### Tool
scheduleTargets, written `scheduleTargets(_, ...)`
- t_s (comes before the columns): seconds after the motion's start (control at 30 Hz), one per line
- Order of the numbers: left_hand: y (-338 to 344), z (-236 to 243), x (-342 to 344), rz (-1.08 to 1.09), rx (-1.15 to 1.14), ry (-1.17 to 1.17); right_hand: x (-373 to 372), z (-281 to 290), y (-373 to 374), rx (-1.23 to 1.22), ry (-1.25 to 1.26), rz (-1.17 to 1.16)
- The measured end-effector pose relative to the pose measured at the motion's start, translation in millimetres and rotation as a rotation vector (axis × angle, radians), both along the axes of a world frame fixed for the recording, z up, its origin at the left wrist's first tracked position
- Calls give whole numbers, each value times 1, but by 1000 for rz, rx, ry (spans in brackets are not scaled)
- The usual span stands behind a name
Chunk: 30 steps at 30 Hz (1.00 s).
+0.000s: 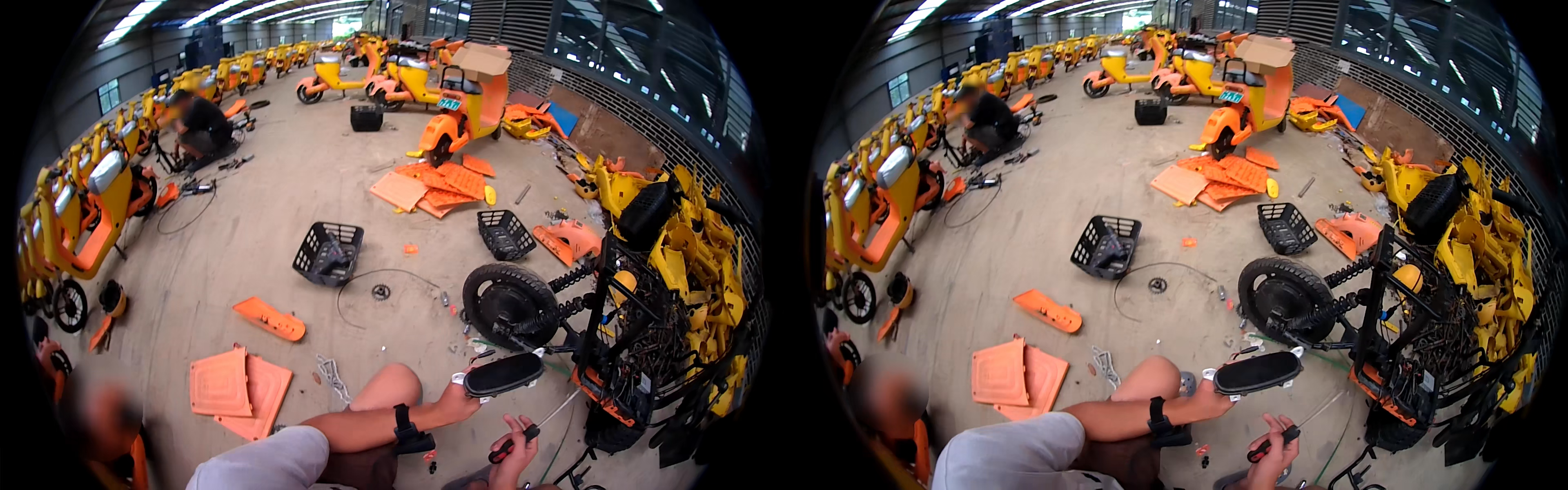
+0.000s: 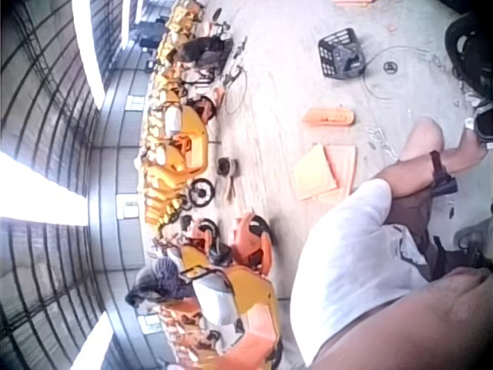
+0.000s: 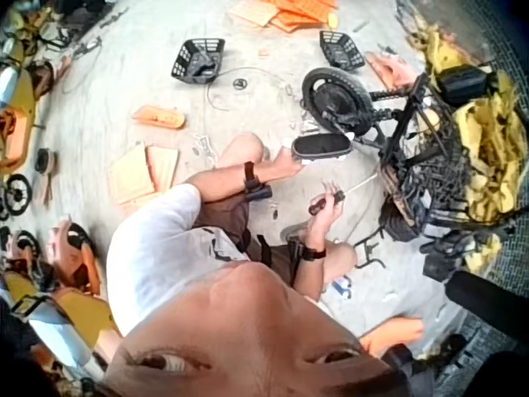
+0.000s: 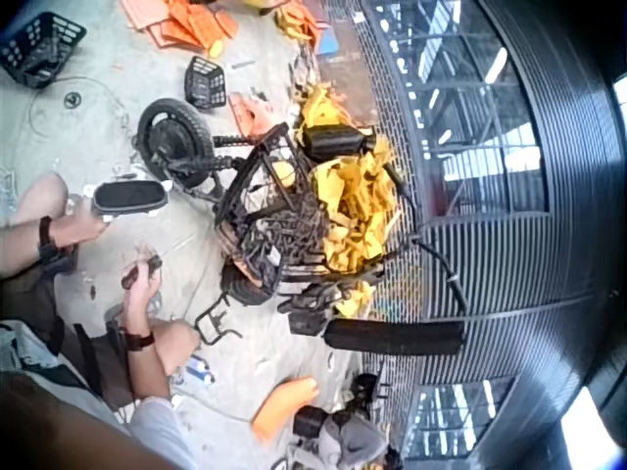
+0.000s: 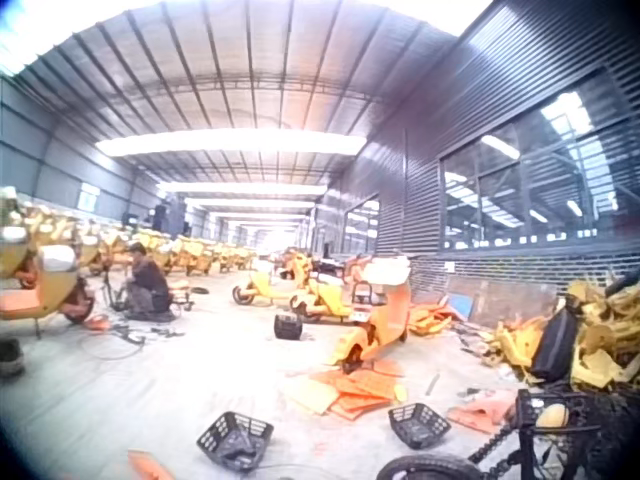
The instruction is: The person uses a screwdriver to disassemble a small electronic housing component, removing screws and separating the internal parts while sitting in a workspace.
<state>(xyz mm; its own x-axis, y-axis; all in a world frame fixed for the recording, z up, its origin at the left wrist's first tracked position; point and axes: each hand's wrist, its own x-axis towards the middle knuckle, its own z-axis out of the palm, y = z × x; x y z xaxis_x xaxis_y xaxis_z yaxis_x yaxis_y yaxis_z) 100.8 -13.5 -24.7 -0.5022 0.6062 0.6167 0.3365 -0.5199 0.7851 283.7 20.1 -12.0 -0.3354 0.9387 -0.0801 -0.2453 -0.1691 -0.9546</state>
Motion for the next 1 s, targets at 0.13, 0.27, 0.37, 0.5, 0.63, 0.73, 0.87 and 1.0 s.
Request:
scheduleTargets(0.13, 5, 6, 8, -74, 3, 98, 13, 17, -1, -85, 129, -81)
scheduleTargets(0.27, 14, 9, 22, -155, 130, 185, 22, 16, 2, -145, 183, -78)
scheduleTargets(0.37, 11, 31, 35, -258, 9, 136, 30, 15, 0, -126, 197, -50)
scheduleTargets(0.5, 17, 36, 43, -257, 30, 149, 37, 12, 2, -105, 23, -107)
scheduleTargets(0.63, 20, 37, 46, -252, 10, 55, 40, 9, 6, -202, 46, -172)
scheduleTargets(0.73, 18, 37, 44, -316, -86, -169, 41, 9, 8, -208, 53, -226)
scheduleTargets(0.87, 22, 29, 30, -560, -179, -720, 40, 3, 10, -232, 88, -202)
scheduleTargets(1.0, 30, 20, 3, -843, -233, -1039, 31, 4, 8, -262, 93, -167)
